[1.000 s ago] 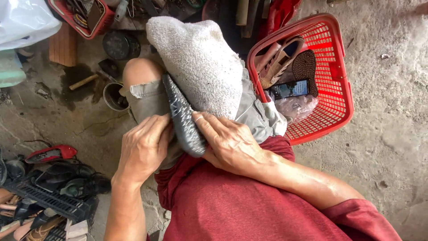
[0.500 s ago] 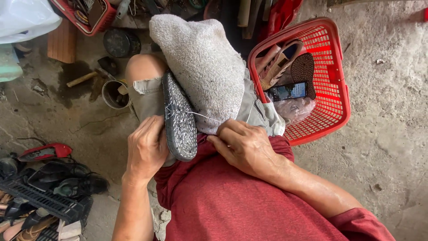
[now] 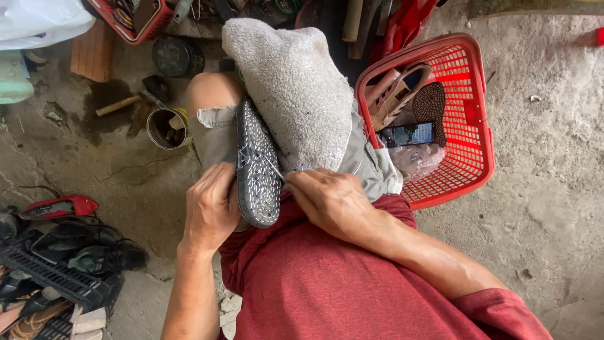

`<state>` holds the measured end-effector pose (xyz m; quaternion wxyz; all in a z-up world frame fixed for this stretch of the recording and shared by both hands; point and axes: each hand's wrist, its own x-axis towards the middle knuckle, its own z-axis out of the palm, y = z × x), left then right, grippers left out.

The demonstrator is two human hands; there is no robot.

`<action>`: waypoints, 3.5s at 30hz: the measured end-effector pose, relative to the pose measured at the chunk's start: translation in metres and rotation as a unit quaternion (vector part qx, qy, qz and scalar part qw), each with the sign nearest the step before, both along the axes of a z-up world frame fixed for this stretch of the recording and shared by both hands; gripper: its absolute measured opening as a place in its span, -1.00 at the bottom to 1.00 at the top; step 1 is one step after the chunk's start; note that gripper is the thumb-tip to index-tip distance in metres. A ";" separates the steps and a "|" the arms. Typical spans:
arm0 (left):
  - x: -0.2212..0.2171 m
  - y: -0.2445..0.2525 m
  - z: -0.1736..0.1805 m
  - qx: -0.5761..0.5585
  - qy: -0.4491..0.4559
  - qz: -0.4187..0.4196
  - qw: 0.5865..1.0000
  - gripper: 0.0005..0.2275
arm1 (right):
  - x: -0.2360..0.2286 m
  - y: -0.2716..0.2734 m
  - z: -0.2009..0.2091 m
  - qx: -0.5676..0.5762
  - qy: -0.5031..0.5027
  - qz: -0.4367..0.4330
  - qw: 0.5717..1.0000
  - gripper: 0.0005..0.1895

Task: The person sits on the floor and sews a black woven sandal using a needle and thread. They repeatedly push the needle through the sole and pull the thread to secure the sandal's structure.

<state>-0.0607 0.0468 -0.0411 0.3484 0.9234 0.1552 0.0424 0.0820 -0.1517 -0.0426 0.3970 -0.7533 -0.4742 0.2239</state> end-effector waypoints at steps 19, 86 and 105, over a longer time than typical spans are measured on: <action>0.000 -0.003 -0.004 0.001 -0.007 0.011 1.000 -0.83 | 0.028 0.014 0.011 0.017 -0.136 0.001 0.991 -0.93; 0.019 -0.018 0.022 -0.271 0.129 0.171 0.938 -0.82 | -0.001 0.020 0.043 0.047 -0.034 -0.029 0.998 -0.38; 0.010 -0.029 0.019 -0.415 -0.019 0.136 0.899 -0.91 | -0.007 0.019 0.031 -0.076 -0.069 -0.048 0.994 -0.32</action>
